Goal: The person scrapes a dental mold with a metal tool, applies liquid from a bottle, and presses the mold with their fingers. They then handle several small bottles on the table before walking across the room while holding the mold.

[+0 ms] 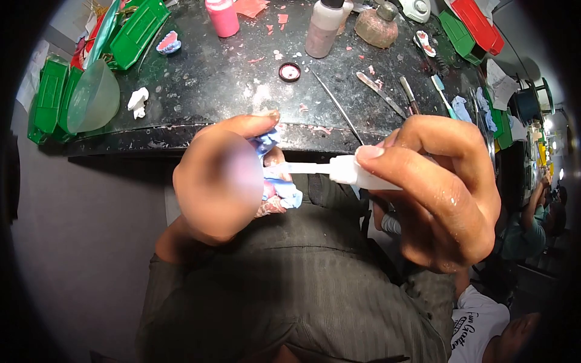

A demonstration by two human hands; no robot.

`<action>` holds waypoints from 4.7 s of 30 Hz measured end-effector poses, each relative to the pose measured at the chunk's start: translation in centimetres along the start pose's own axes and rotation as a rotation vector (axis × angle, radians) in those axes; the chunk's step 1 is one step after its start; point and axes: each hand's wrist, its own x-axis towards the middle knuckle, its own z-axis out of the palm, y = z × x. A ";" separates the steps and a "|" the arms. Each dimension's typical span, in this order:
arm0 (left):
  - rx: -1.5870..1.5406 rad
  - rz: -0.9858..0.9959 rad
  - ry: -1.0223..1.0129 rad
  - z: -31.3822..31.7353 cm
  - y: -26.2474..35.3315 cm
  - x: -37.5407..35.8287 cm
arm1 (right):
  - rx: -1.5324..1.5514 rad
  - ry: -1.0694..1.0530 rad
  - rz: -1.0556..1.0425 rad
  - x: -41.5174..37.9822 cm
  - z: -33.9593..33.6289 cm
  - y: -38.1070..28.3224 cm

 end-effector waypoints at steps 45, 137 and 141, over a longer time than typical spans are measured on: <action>-0.059 -0.062 0.041 0.1 0.1 0.0 | -0.256 -0.250 0.565 -3.5 0.5 8.9; -0.437 -0.389 -0.142 -0.2 1.4 0.3 | -0.041 -0.311 -0.341 0.7 2.8 2.3; -0.368 -0.391 -0.078 0.0 1.2 0.2 | 0.035 -0.307 -0.285 0.6 2.3 2.1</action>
